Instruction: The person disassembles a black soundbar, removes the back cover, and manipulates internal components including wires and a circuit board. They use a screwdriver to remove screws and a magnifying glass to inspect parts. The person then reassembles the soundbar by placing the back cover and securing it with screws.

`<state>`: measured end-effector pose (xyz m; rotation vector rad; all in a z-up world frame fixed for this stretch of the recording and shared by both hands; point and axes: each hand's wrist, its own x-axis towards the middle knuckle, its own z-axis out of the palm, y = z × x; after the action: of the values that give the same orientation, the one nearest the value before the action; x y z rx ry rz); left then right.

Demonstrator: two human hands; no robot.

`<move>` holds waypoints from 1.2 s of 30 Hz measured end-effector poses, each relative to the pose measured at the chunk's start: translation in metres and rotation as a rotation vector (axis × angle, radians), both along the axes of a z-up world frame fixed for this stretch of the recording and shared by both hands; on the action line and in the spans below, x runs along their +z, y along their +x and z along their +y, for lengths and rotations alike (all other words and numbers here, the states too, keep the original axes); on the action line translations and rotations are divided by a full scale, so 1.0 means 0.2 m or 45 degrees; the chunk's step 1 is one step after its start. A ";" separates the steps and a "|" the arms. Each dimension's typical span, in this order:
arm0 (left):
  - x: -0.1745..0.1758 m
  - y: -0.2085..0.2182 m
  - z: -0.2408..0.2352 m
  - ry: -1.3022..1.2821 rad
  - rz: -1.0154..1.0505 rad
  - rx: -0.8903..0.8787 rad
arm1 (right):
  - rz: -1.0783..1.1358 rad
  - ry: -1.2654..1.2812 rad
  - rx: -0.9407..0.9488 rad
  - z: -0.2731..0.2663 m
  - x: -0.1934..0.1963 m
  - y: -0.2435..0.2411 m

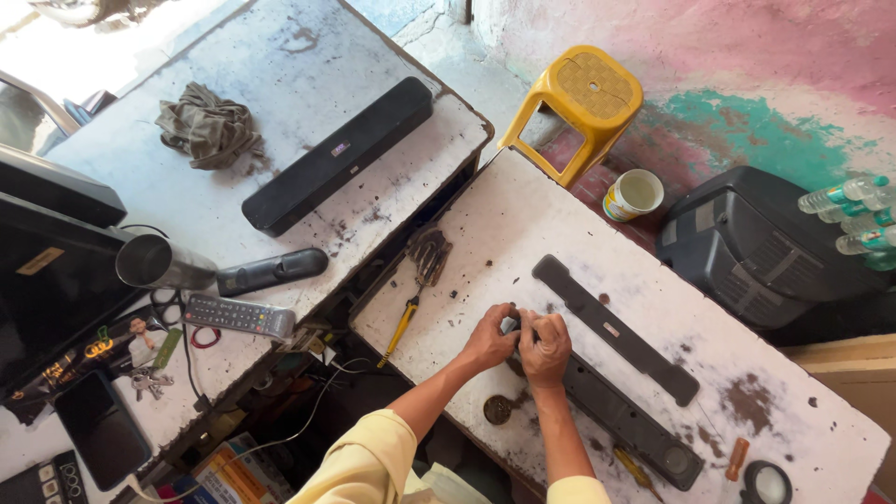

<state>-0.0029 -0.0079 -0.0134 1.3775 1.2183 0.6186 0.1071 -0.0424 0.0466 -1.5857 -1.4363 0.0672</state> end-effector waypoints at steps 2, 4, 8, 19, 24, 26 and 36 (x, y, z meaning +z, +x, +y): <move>0.00 0.00 0.00 -0.015 0.020 0.012 | -0.058 0.190 0.098 -0.01 0.00 -0.01; 0.00 0.00 0.00 -0.022 0.012 0.016 | 0.011 0.168 0.109 -0.02 -0.01 0.00; 0.01 0.00 -0.02 0.045 -0.058 -0.006 | 0.056 0.021 -0.077 -0.02 -0.03 0.02; 0.05 0.00 -0.03 -0.079 0.018 -0.019 | 0.105 -0.001 0.014 -0.03 -0.01 0.02; 0.03 0.01 -0.03 -0.085 -0.053 0.021 | 0.022 0.109 0.104 -0.04 -0.01 0.02; 0.02 0.01 -0.04 -0.076 -0.038 0.021 | 0.078 0.143 0.168 -0.05 -0.01 0.02; 0.04 0.01 -0.06 -0.048 -0.016 0.010 | 0.007 0.147 0.107 -0.06 -0.02 0.03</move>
<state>-0.0010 -0.0190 -0.0053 1.3359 1.2203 0.6060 0.1129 -0.0534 0.0423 -1.4305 -1.4763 0.0375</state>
